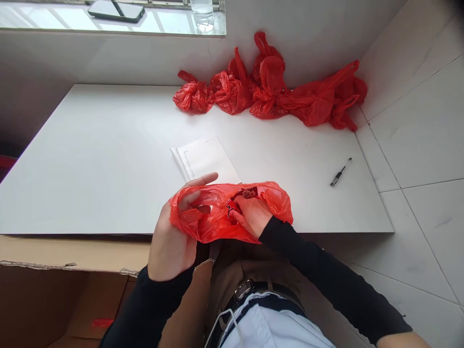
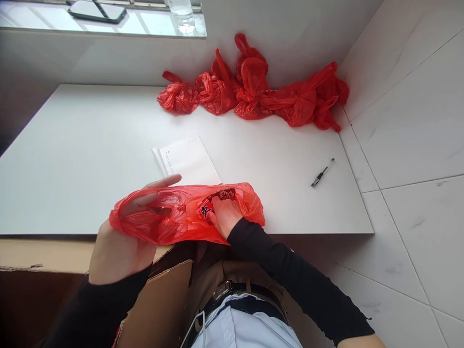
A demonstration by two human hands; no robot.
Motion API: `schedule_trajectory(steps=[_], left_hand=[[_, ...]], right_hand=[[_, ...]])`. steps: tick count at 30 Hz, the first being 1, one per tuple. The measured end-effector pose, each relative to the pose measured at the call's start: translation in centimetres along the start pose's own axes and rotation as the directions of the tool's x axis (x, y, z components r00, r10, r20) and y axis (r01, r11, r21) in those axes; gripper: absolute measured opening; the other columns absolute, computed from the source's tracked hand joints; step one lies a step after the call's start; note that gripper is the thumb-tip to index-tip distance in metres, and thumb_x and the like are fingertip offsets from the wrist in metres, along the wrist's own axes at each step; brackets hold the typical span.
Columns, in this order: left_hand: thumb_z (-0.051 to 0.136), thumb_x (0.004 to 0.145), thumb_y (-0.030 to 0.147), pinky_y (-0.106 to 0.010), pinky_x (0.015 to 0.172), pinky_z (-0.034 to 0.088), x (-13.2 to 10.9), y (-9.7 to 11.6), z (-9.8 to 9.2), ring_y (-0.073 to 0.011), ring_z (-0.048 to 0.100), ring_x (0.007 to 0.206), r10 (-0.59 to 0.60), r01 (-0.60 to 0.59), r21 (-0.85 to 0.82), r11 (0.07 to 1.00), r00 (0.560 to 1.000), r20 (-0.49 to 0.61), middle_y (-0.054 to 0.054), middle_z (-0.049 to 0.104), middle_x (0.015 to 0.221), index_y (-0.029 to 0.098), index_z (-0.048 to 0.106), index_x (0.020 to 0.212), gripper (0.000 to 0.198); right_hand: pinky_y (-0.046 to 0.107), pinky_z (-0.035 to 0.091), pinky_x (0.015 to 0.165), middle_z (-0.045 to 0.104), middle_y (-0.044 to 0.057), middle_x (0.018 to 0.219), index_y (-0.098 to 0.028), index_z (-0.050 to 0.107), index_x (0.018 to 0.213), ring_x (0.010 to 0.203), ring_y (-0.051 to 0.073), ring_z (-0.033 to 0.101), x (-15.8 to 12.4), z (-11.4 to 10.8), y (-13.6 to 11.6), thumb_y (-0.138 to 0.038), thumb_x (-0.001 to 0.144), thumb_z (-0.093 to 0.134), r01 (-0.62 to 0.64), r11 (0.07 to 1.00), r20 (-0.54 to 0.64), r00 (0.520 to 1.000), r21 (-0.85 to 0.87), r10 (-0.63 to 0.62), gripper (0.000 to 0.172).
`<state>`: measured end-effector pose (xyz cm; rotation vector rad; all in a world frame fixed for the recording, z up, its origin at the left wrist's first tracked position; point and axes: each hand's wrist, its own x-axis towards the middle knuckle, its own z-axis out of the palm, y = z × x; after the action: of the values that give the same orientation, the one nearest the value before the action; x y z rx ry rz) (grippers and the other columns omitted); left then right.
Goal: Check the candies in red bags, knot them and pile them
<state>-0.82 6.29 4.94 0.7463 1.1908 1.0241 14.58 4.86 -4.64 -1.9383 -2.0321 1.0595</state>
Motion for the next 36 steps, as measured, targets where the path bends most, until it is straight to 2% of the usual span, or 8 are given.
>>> schedule_trajectory(steps=[4, 7, 13, 22, 25, 30, 33, 36], left_hand=[[0.071, 0.076, 0.036, -0.025, 0.06, 0.058, 0.1, 0.1, -0.3, -0.0196, 0.072, 0.068, 0.011, -0.011, 0.011, 1.0, 1.0, -0.005, -0.004, 0.074, 0.07, 0.021, 0.081, 0.094, 0.025], [0.072, 0.075, 0.035, -0.027, 0.061, 0.059, 0.3, -0.1, -0.5, -0.0208, 0.072, 0.07, 0.027, -0.026, 0.017, 1.0, 0.999, -0.026, -0.005, 0.076, 0.076, 0.021, 0.08, 0.09, 0.022], [0.07, 0.075, 0.035, -0.027, 0.058, 0.058, 0.6, -0.7, -0.8, -0.0204, 0.072, 0.068, 0.039, -0.038, 0.018, 0.999, 0.999, -0.008, -0.005, 0.075, 0.075, 0.02, 0.08, 0.091, 0.024], [0.069, 0.079, 0.032, -0.026, 0.06, 0.058, -0.5, -0.2, 0.3, -0.0207, 0.071, 0.068, 0.026, -0.026, -0.016, 1.0, 0.999, -0.035, -0.004, 0.071, 0.067, 0.019, 0.08, 0.095, 0.024], [0.069, 0.079, 0.034, -0.027, 0.06, 0.058, -0.7, 0.0, 0.6, -0.0217, 0.072, 0.07, 0.016, -0.016, -0.019, 1.0, 1.0, -0.021, -0.005, 0.074, 0.071, 0.019, 0.08, 0.098, 0.026], [0.067, 0.082, 0.031, -0.025, 0.062, 0.059, -1.2, 0.3, 0.9, -0.0187, 0.073, 0.07, -0.024, 0.024, -0.028, 0.999, 1.0, 0.008, -0.006, 0.08, 0.093, 0.021, 0.08, 0.101, 0.024], [0.069, 0.082, 0.033, -0.028, 0.066, 0.061, -1.4, 0.3, 0.9, -0.0229, 0.076, 0.081, -0.055, 0.057, -0.047, 0.997, 0.997, 0.046, -0.009, 0.079, 0.106, 0.019, 0.079, 0.096, 0.022], [0.07, 0.081, 0.032, -0.028, 0.067, 0.062, -1.5, -0.1, 0.8, -0.0236, 0.076, 0.083, -0.039, 0.043, -0.065, 0.997, 0.997, 0.06, -0.01, 0.078, 0.111, 0.018, 0.077, 0.085, 0.016]], right_hand=[[0.03, 0.048, 0.076, 0.07, 0.003, 0.091, -0.018, 0.063, 0.096, 0.082, 0.017, 0.064, -0.2, -0.3, 1.1, -0.023, 0.092, 0.06, 0.081, 0.971, -0.114, 0.992, 0.226, -0.056, 0.007], [0.032, 0.051, 0.079, 0.07, 0.002, 0.09, -0.02, 0.065, 0.097, 0.083, 0.018, 0.066, -0.6, -0.9, 2.2, -0.03, 0.094, 0.058, 0.075, 0.912, -0.193, 0.981, 0.403, 0.005, 0.013], [0.031, 0.058, 0.064, 0.067, 0.002, 0.081, -0.02, 0.064, 0.096, 0.068, 0.017, 0.066, -0.8, -1.3, 3.1, -0.038, 0.095, 0.056, -0.174, 0.752, 0.049, 0.981, 0.636, 0.186, 0.019], [0.029, 0.061, 0.067, 0.067, -0.001, 0.078, -0.022, 0.06, 0.093, 0.063, 0.015, 0.068, -0.8, -1.5, 2.9, -0.026, 0.094, 0.052, -0.201, 0.676, 0.07, 0.974, 0.709, 0.216, 0.009], [0.03, 0.06, 0.069, 0.07, 0.001, 0.081, -0.021, 0.064, 0.098, 0.069, 0.016, 0.069, -0.8, -1.5, 3.0, -0.029, 0.096, 0.049, -0.176, 0.717, 0.079, 0.983, 0.674, 0.166, 0.017], [0.031, 0.052, 0.083, 0.073, 0.003, 0.098, -0.02, 0.067, 0.109, 0.088, 0.017, 0.068, -1.2, -1.9, 2.6, -0.024, 0.098, 0.049, 0.102, 0.92, -0.015, 0.994, 0.38, -0.104, 0.021], [0.033, 0.049, 0.077, 0.071, 0.006, 0.094, -0.017, 0.065, 0.103, 0.084, 0.021, 0.066, -1.7, -1.8, 2.4, -0.022, 0.092, 0.058, 0.082, 0.994, 0.012, 0.996, 0.07, -0.083, 0.014], [0.038, 0.047, 0.08, 0.07, 0.012, 0.104, -0.016, 0.065, 0.101, 0.095, 0.028, 0.065, -2.0, -1.3, 2.4, -0.022, 0.086, 0.065, 0.093, 0.985, 0.068, 0.994, -0.144, -0.084, 0.016]])
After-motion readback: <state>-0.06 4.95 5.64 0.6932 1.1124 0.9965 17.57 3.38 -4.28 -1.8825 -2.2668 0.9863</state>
